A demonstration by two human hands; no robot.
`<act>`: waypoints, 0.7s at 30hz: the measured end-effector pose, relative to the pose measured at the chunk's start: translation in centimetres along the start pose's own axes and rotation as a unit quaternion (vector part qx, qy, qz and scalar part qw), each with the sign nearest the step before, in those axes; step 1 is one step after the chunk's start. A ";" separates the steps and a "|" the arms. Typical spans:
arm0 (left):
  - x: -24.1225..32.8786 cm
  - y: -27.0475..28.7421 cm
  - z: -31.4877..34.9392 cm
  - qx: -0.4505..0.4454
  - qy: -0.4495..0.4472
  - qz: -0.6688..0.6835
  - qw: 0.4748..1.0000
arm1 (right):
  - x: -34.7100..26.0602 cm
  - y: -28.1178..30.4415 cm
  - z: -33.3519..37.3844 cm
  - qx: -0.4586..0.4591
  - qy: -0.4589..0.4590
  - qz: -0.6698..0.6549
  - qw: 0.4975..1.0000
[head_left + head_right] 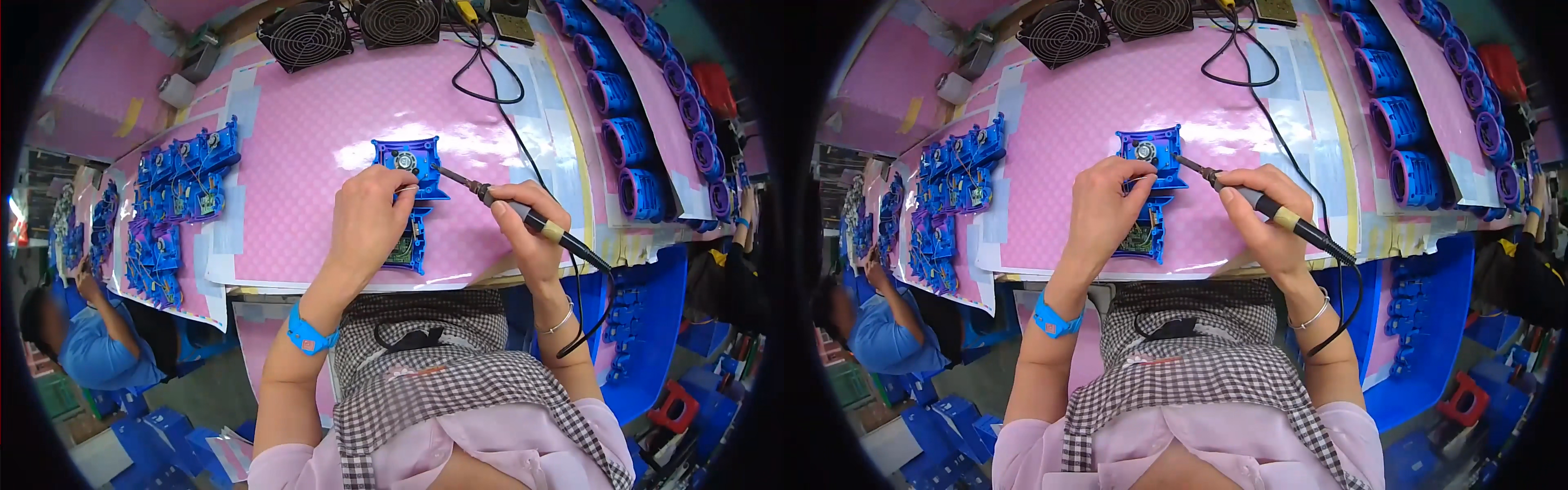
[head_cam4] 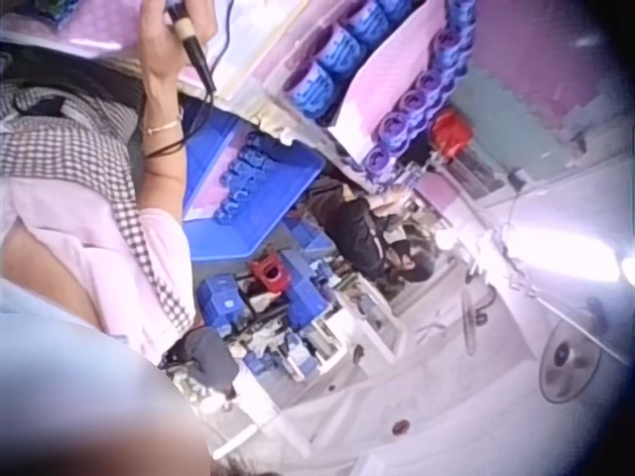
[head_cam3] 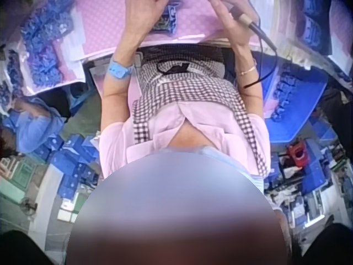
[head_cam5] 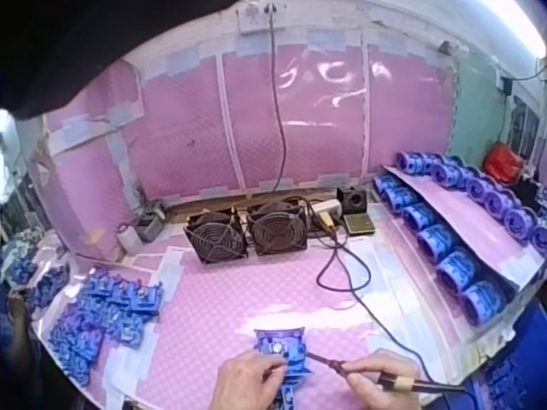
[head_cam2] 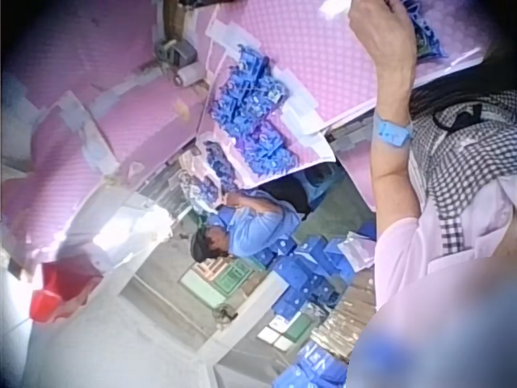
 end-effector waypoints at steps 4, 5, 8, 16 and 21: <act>-0.1 0.1 0.0 0.005 -0.010 -0.004 1.000 | 0.0 -0.1 0.0 -0.003 -0.006 -0.006 1.000; 0.0 0.0 0.0 0.009 -0.019 -0.002 1.000 | 0.1 -0.1 0.0 -0.002 -0.004 -0.010 1.000; 0.0 0.0 -0.2 0.003 -0.012 -0.002 1.000 | 0.1 -0.2 0.0 -0.002 -0.003 -0.014 1.000; -0.3 2.7 1.3 0.095 0.041 0.091 0.990 | -0.2 -0.1 0.2 -0.001 -0.005 -0.028 1.000; -0.5 2.1 1.0 0.132 0.054 0.112 0.983 | -0.7 -0.7 0.1 -0.012 -0.004 -0.036 0.999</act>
Point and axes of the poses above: each hand's wrist, its own z-axis away from the middle knuckle, its own y-axis out of the back of the hand, x = y × z, the point moved 1 cm from there along -z, towards the middle knuckle, and after that the axes turned 3 degrees about x, right-handed, at the moved point
